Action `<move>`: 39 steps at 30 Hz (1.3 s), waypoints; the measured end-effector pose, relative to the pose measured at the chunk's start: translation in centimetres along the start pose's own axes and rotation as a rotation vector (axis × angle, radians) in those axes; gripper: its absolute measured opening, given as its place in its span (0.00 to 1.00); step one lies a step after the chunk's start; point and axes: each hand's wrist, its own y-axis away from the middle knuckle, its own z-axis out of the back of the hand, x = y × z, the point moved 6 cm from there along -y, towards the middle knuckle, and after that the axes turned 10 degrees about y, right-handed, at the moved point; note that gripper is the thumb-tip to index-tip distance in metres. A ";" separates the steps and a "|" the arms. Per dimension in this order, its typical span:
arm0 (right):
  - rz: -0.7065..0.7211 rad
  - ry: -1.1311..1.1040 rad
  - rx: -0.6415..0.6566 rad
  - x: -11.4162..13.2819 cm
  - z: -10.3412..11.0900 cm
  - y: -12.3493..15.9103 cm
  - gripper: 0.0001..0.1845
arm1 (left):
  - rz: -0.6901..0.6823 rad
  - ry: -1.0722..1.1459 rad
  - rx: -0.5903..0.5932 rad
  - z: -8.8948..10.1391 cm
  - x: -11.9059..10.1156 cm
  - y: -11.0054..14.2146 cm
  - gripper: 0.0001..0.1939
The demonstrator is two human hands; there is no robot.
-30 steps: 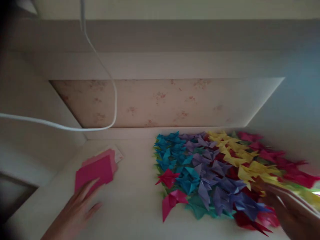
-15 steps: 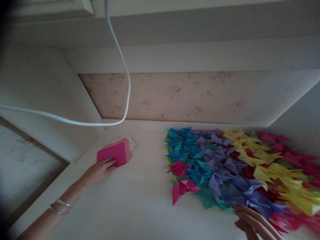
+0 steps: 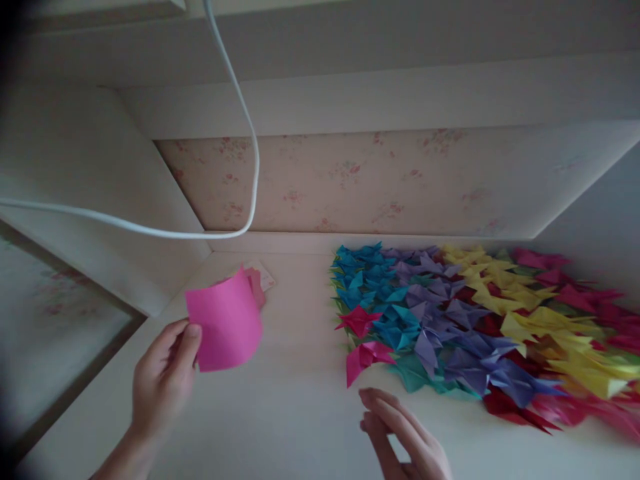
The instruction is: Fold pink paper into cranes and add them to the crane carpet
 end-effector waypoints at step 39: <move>-0.389 -0.513 -0.046 0.6 -8.0 -3.1 0.16 | 0.335 0.487 0.618 -8.0 4.5 5.7 0.16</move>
